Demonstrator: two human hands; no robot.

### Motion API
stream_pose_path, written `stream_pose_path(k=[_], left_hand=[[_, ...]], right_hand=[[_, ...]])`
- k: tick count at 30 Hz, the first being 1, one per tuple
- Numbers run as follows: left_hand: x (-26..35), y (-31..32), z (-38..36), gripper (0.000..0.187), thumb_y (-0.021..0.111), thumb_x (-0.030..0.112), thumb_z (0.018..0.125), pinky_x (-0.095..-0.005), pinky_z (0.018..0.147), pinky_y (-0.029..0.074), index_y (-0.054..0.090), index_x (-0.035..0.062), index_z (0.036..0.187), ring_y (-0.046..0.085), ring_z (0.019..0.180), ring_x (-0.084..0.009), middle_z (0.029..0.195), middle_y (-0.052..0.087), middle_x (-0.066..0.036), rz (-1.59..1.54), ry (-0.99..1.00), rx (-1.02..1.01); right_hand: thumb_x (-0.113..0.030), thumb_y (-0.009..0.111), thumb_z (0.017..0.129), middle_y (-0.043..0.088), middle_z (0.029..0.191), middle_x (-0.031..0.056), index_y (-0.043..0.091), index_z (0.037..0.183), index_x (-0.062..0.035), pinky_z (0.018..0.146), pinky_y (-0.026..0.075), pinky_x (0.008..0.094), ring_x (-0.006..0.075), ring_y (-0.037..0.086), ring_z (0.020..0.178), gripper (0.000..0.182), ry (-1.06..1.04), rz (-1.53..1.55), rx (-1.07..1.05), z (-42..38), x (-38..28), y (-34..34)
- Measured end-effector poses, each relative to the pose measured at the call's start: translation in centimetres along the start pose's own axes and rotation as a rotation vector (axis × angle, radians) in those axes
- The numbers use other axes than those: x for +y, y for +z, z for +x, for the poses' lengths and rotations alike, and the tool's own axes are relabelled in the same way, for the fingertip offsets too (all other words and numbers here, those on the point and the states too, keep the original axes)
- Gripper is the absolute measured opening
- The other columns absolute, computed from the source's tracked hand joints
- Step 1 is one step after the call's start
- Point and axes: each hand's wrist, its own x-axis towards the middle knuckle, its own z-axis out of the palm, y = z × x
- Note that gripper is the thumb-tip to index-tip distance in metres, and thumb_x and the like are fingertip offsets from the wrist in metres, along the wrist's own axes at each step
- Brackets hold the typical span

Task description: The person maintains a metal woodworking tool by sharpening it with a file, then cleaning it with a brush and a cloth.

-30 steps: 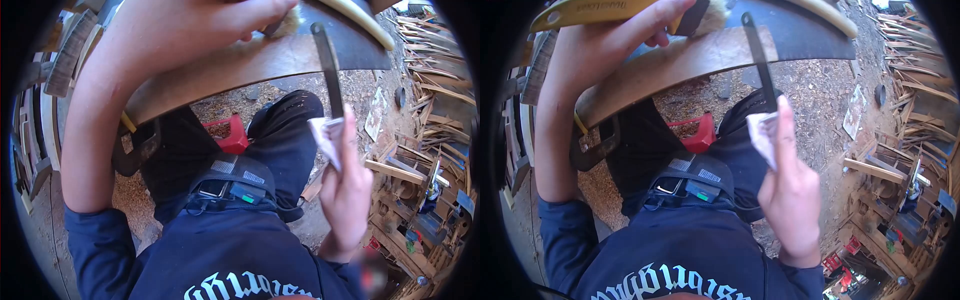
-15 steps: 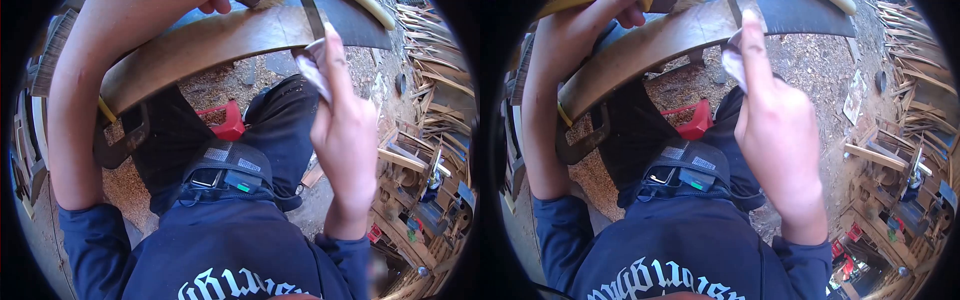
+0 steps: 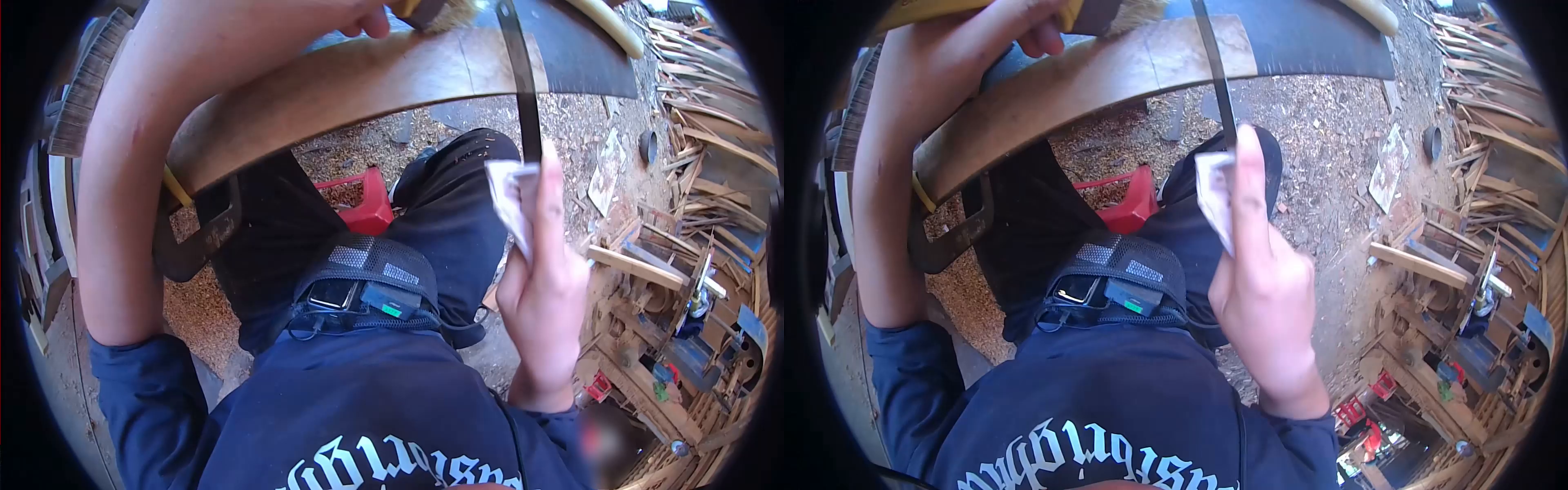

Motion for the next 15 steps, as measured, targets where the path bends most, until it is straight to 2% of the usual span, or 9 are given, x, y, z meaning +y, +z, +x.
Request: stream_pose_path(k=[3, 6, 9, 10, 13, 15], left_hand=[[-1.9, -1.2, 0.1, 0.021, 0.073, 0.019, 0.097, -0.0240, 0.052, 0.058, 0.064, 0.0020, 0.088, 0.072, 0.060, -0.0138, 0.072, 0.071, -0.010, -0.209, 0.041, -0.106], [-3.0, -0.7, 0.6, 0.021, 0.072, 0.018, 0.098, -0.0238, 0.051, 0.057, 0.064, 0.0015, 0.089, 0.072, 0.060, -0.0138, 0.073, 0.071, -0.009, -0.362, -0.106, -0.157], [-2.1, 0.0, 0.2, 0.020, 0.072, 0.018, 0.097, -0.0241, 0.051, 0.056, 0.064, 0.0010, 0.089, 0.072, 0.061, -0.0136, 0.072, 0.071, -0.009, -0.191, 0.030, -0.070], [-2.9, 0.2, 1.0, 0.020, 0.072, 0.018, 0.097, -0.0241, 0.051, 0.056, 0.064, 0.0011, 0.090, 0.072, 0.061, -0.0137, 0.072, 0.071, -0.009, -0.337, 0.058, -0.063], [0.0, -2.2, 0.6, 0.019, 0.074, 0.016, 0.096, -0.0237, 0.053, 0.056, 0.064, 0.0008, 0.091, 0.072, 0.063, -0.0138, 0.072, 0.072, -0.010, -0.229, -0.084, -0.185], [0.6, -0.6, -0.2, 0.018, 0.074, 0.016, 0.095, -0.0233, 0.053, 0.056, 0.064, 0.0010, 0.091, 0.072, 0.063, -0.0135, 0.073, 0.072, -0.010, -0.058, -0.058, -0.093]], right_hand=[[0.014, 0.047, 0.083, 0.070, 0.122, 0.0269, 0.038, 0.158, -0.0053, 0.074, 0.059, 0.0465, 0.0409, 0.075, 0.089, 0.078, -0.008, 0.011, -0.020, 1.7, 0.3, -0.1], [0.014, 0.047, 0.084, 0.070, 0.122, 0.0268, 0.039, 0.159, -0.0065, 0.076, 0.060, 0.0465, 0.0400, 0.076, 0.092, 0.078, 0.006, 0.006, -0.062, 4.2, 0.4, -0.2], [0.014, 0.048, 0.084, 0.069, 0.124, 0.0276, 0.039, 0.158, -0.0065, 0.079, 0.061, 0.0454, 0.0402, 0.075, 0.095, 0.078, 0.011, 0.062, -0.013, 1.0, 0.3, -0.3], [0.015, 0.047, 0.084, 0.069, 0.124, 0.0285, 0.039, 0.159, -0.0063, 0.079, 0.060, 0.0453, 0.0406, 0.075, 0.097, 0.078, 0.010, 0.059, -0.018, 0.6, 0.1, -0.6], [0.016, 0.045, 0.083, 0.068, 0.123, 0.0297, 0.039, 0.158, -0.0061, 0.079, 0.059, 0.0460, 0.0424, 0.074, 0.100, 0.078, 0.026, 0.042, -0.047, 1.0, -0.4, -0.9], [0.015, 0.046, 0.084, 0.069, 0.120, 0.0286, 0.040, 0.158, -0.0070, 0.077, 0.058, 0.0479, 0.0442, 0.073, 0.098, 0.078, 0.061, 0.020, -0.088, 3.2, -0.6, -0.6]])
